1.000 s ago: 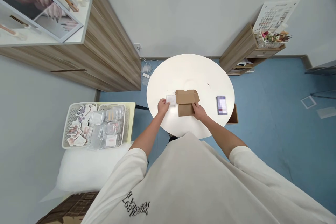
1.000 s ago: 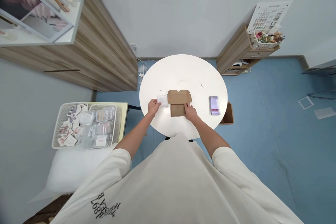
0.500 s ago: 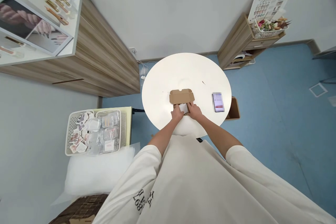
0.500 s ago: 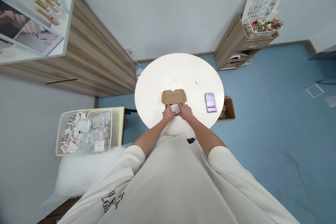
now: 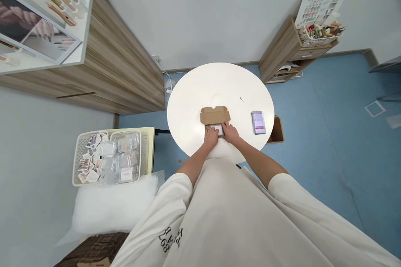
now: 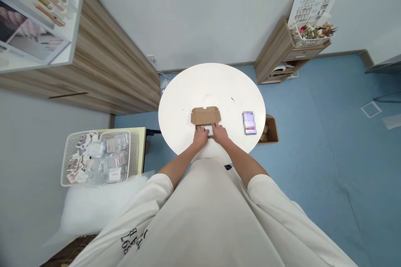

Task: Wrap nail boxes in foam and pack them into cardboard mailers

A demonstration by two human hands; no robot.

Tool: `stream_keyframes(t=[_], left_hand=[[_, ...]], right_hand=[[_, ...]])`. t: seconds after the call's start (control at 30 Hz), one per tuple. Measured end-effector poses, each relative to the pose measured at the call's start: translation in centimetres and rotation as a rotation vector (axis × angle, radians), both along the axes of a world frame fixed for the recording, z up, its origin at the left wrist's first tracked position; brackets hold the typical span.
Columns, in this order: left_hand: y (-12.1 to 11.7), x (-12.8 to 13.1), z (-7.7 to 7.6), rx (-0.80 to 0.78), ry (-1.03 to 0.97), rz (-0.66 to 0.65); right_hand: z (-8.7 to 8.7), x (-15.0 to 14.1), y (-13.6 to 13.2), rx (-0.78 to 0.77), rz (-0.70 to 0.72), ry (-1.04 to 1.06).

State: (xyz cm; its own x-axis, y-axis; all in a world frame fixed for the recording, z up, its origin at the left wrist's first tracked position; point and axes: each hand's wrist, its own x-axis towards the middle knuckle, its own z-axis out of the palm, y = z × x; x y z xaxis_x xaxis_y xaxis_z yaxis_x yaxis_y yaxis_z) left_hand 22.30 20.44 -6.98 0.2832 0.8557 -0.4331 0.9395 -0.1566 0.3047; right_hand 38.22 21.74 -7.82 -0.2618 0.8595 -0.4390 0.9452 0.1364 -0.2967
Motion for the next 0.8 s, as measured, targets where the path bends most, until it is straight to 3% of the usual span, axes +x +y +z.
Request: stream_keyframes(t=[0.27,0.47,0.57,0.67,0.73,0.8], left_hand=[[-0.6,-1.0,-0.3,0.018,0.006,-0.096],[-0.1,-2.4,0.6,0.022,-0.110,-0.028],[1.1,-3.7,1.2,0.144,-0.225,0.198],[3.1,-5.2,1.3,0.190,-0.296,0.590],[4.7,-6.0,1.2,0.090,-0.366,0.838],[5.9,-6.7,1.0,-0.051,-0.448,0.922]], right_hand=[[0.1,0.1,-0.3,0.025,0.064,-0.053],[1.1,0.9,-1.3,0.091,0.028,0.046],[1.5,1.5,-0.9,0.130,-0.209,0.171],[1.6,2.0,1.0,0.071,-0.572,0.346],[1.6,2.2,2.6,-0.007,-0.740,0.479],[1.7,2.3,4.0,-0.075,-0.846,0.592]])
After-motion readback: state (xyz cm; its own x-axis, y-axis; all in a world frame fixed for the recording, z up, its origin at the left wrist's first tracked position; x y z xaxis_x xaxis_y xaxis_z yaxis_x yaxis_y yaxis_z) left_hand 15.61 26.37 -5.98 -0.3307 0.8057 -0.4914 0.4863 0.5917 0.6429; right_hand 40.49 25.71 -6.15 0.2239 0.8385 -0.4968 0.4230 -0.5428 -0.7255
